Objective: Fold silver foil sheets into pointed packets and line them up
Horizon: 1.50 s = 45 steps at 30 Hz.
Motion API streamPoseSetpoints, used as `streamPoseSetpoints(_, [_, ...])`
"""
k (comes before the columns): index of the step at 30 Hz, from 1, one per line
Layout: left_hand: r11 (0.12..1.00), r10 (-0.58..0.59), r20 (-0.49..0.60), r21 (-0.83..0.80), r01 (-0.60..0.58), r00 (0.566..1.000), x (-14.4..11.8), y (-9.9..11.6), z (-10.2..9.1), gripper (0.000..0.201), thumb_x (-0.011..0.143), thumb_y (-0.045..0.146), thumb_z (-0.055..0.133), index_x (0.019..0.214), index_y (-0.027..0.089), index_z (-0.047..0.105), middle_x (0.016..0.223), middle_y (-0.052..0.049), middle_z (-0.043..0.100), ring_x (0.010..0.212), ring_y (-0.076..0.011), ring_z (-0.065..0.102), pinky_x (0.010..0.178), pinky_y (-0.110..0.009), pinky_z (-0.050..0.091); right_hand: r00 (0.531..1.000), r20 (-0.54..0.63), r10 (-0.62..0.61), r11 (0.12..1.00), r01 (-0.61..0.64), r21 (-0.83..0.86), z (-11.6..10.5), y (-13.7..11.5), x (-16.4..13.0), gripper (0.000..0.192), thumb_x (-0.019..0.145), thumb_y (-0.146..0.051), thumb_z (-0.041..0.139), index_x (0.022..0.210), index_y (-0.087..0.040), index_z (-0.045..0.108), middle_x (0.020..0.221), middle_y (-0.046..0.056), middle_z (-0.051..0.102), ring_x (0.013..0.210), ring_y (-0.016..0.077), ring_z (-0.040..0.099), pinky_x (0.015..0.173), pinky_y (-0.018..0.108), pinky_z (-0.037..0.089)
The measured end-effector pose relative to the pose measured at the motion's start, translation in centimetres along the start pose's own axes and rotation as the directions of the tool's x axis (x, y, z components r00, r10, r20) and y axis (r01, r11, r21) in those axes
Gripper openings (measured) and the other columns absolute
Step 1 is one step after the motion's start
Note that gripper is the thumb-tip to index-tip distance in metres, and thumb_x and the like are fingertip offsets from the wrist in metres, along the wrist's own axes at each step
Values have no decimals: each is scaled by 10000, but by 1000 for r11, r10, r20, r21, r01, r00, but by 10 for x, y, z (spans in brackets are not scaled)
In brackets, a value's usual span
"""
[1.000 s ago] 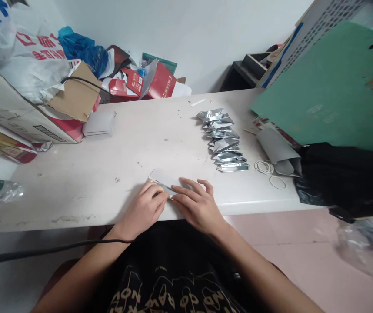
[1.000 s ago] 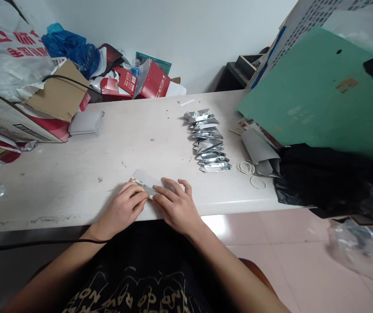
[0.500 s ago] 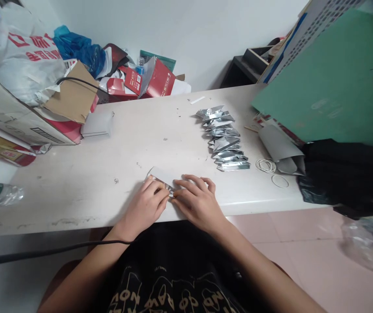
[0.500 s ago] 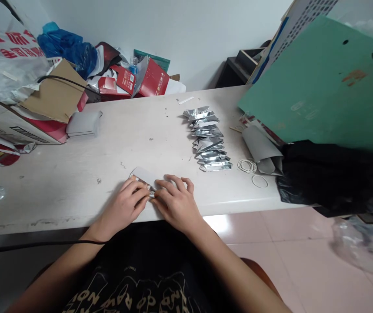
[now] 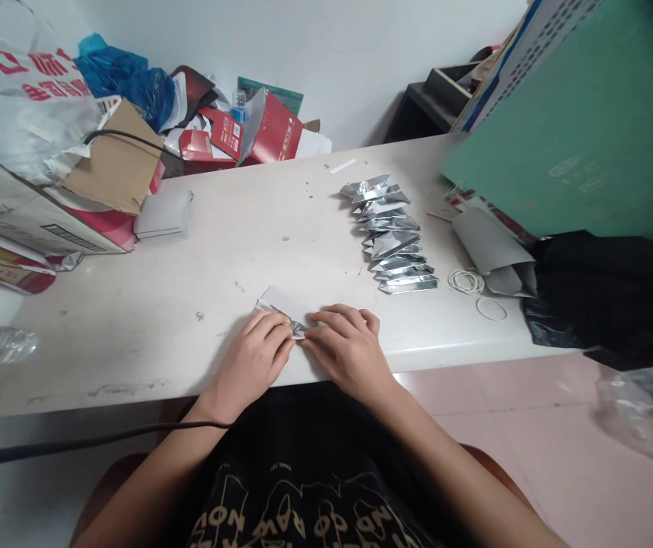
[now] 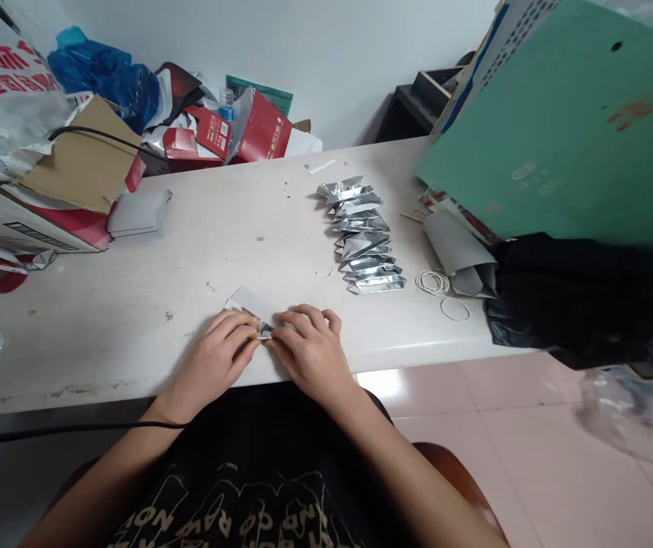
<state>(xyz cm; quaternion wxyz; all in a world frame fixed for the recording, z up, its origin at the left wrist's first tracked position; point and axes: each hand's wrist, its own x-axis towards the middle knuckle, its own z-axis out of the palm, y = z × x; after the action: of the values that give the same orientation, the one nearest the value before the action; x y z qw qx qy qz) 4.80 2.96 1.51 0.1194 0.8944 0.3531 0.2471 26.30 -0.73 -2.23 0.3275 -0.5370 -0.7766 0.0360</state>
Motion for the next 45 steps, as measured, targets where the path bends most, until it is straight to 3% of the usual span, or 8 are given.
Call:
streamPoseSetpoints(9, [992, 102, -13, 71, -101, 995, 1, 3, 2, 168, 1082, 118, 560, 1149, 206, 687, 1138, -64, 720, 1183, -249, 651, 1095, -490, 594, 998, -15, -64, 997, 65, 46, -1, 0, -1, 114, 1090, -299, 655, 1026, -268, 744, 1282, 36, 792, 1238, 262, 647, 1020, 451, 352])
streamPoseSetpoints(14, [1000, -26, -60, 15, 27, 998, 0, 5, 4, 100, 1054, 137, 613, 1079, 204, 682, 1072, -73, 651, 1102, -259, 627, 1000, -488, 606, 998, 55, 20, 998, -23, 62, -4, -1, 1, 175, 1109, -335, 604, 1021, -265, 739, 1360, 54, 757, 1301, 287, 612, 1049, 485, 350])
streamPoseSetpoints(18, [991, -136, -88, -8, 135, 987, -3, 5, 6, 67, 1016, 147, 662, 1041, 210, 666, 1234, -103, 624, 1160, -288, 593, 990, -509, 590, 990, 102, 100, 995, -100, -11, -2, -2, 4, 213, 1086, -374, 617, 946, -263, 733, 1441, 63, 707, 1335, 327, 565, 1051, 524, 364])
streamPoseSetpoints(25, [974, -225, -104, -56, 220, 969, -5, 5, 11, 80, 1018, 144, 648, 977, 213, 647, 1311, -111, 605, 1251, -303, 579, 1046, -532, 567, 986, 69, 155, 988, -155, -10, 2, -5, 7, 264, 1075, -419, 628, 879, -263, 709, 1424, 78, 714, 1311, 351, 555, 1025, 553, 387])
streamPoseSetpoints(30, [983, -181, -117, 1, 182, 977, -4, 6, 12, 91, 1018, 124, 622, 973, 203, 621, 1325, -130, 606, 1255, -309, 578, 1046, -531, 571, 994, 71, 85, 994, -90, 69, -1, 0, 4, 168, 1079, -411, 650, 1041, -292, 762, 1449, 60, 700, 1338, 327, 553, 1052, 532, 393])
streamPoseSetpoints(34, [990, -137, -68, 37, 139, 988, -2, 7, 8, 94, 1011, 115, 616, 996, 207, 631, 1228, -120, 624, 1168, -294, 604, 1001, -505, 598, 991, 96, 95, 993, -101, 67, -3, 4, 4, 126, 1058, -384, 691, 1020, -319, 792, 1469, 36, 694, 1355, 344, 543, 1041, 549, 379])
streamPoseSetpoints(39, [996, 10, 45, 87, -13, 999, 3, 5, 1, 124, 1078, 152, 553, 1127, 209, 653, 1095, -65, 691, 1098, -252, 665, 1170, -565, 532, 982, 119, 145, 989, -148, 16, -2, 4, 7, 170, 1060, -413, 679, 979, -307, 784, 1480, 29, 685, 1356, 351, 531, 1038, 555, 384])
streamPoseSetpoints(45, [997, -67, -51, -37, 65, 996, 0, 1, 4, 110, 1068, 155, 585, 1076, 230, 665, 1120, -58, 725, 1124, -243, 695, 1025, -489, 608, 978, 109, 175, 982, -181, 48, -3, 2, 8, 232, 1067, -441, 652, 940, -306, 790, 1476, 28, 688, 1345, 366, 533, 1024, 571, 391])
